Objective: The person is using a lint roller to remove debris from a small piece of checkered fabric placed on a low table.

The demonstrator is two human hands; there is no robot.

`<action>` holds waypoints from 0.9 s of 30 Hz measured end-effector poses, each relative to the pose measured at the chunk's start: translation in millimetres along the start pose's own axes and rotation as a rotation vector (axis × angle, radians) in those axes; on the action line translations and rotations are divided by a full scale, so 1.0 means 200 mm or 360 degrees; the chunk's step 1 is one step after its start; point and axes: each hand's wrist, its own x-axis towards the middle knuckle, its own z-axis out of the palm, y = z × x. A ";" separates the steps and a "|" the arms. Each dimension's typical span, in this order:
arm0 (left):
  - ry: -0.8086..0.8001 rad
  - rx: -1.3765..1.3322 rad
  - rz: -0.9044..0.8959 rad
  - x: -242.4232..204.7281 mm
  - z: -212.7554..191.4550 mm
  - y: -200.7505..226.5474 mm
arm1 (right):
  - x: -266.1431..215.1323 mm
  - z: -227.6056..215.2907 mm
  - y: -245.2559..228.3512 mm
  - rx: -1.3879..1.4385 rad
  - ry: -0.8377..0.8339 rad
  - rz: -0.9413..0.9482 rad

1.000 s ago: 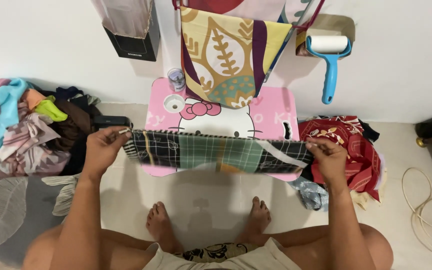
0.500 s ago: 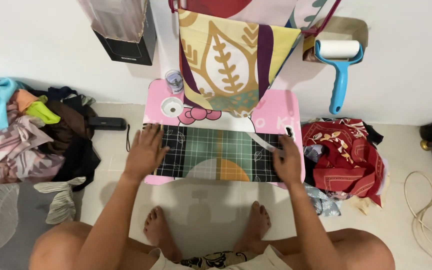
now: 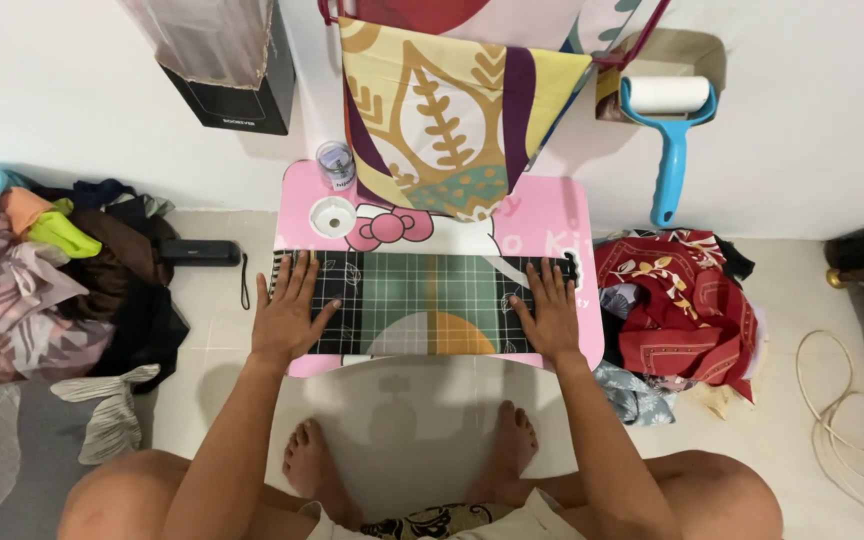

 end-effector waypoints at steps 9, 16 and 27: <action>0.0132 -0.0103 -0.0016 -0.05 0.07 -0.03 | -0.09 0.05 0.32 0.0127 0.0428 0.0241; 0.0638 0.0044 0.0049 0.06 0.31 -0.11 | -0.06 -0.72 0.16 0.1090 0.1531 0.0464; 0.0122 0.0047 -0.0054 0.19 0.39 -0.17 | 0.36 -1.20 -0.11 0.0738 0.0919 0.0215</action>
